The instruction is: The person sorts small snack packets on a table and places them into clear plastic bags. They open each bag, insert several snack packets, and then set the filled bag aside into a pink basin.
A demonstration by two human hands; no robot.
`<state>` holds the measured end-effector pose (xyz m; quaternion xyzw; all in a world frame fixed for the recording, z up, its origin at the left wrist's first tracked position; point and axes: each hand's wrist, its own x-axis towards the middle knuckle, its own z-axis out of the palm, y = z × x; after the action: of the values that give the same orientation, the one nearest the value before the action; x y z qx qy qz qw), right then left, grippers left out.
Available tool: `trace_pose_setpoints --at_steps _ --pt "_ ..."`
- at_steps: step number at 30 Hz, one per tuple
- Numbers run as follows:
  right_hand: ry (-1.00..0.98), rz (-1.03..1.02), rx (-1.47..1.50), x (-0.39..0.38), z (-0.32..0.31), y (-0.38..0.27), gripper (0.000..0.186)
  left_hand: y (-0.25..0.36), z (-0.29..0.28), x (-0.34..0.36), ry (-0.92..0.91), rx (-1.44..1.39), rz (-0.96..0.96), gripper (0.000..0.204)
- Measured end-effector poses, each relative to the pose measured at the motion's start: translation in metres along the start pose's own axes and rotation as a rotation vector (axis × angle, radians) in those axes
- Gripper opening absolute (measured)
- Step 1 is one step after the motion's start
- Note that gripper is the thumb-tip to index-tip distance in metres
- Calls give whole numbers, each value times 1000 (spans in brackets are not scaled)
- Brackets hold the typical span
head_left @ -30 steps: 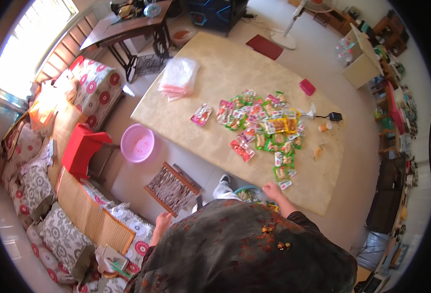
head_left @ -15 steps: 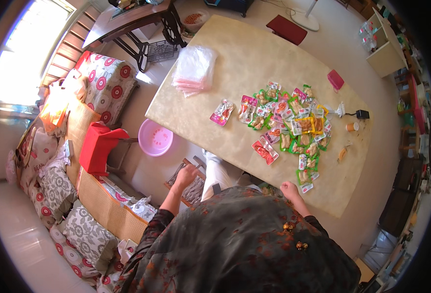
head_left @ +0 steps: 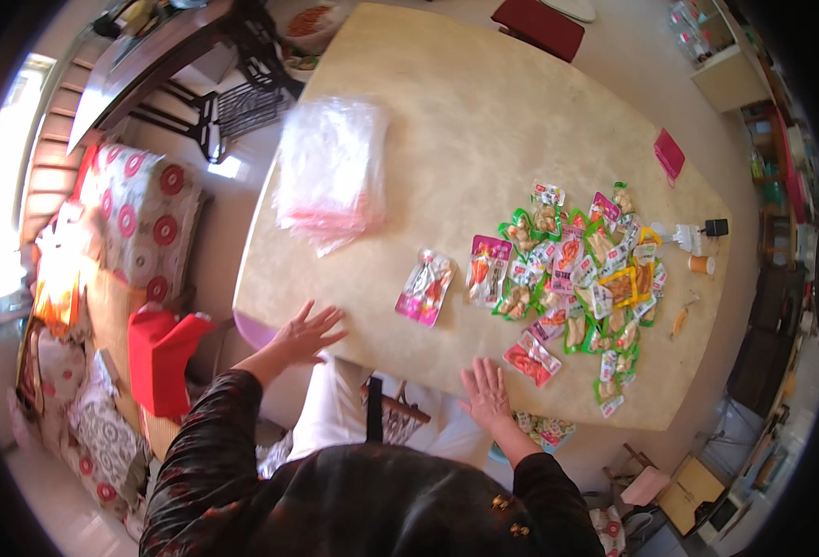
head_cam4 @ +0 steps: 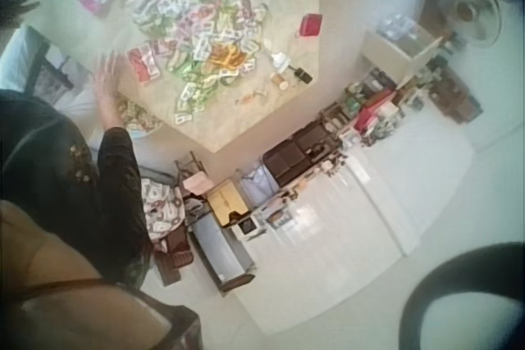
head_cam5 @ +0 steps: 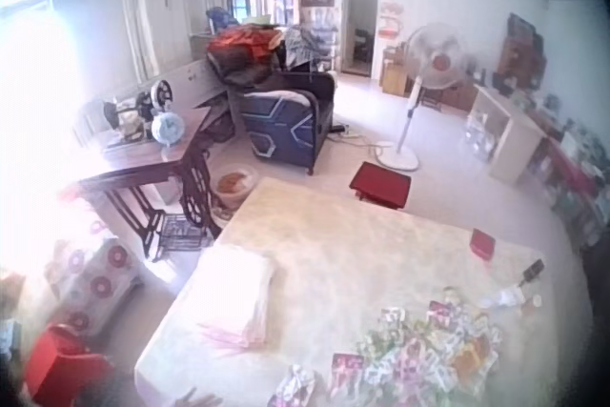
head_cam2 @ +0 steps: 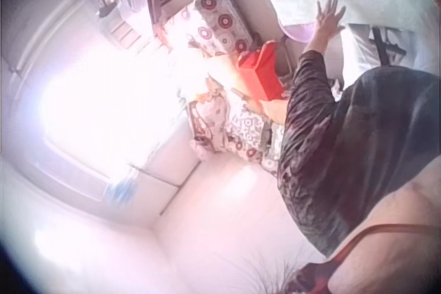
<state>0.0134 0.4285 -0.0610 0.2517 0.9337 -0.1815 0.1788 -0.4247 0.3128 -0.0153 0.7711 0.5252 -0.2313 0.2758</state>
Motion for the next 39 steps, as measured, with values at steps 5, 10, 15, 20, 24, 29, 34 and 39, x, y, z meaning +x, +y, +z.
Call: trace_pose_setpoints --at_steps 5,10,15,20,24,29,34,39 --pt "153 -185 -89 17 35 26 81 -47 76 22 281 188 249 74" --pt "284 -196 -180 20 32 23 70 -55 81 21 374 207 303 81" --pt "340 -215 -237 20 35 19 58 -56 93 12 402 242 299 85" --pt "222 -162 -76 19 22 17 77 -46 89 12 422 128 240 80" --pt "363 -77 28 8 26 2 76 -31 74 2 454 163 216 78" --pt "653 9 43 16 35 11 70 -32 77 14 683 117 164 85" --pt "764 83 39 20 47 16 62 -29 83 15 831 67 71 80" --pt "861 32 -35 28 66 32 53 -27 94 23 908 12 -86 70"
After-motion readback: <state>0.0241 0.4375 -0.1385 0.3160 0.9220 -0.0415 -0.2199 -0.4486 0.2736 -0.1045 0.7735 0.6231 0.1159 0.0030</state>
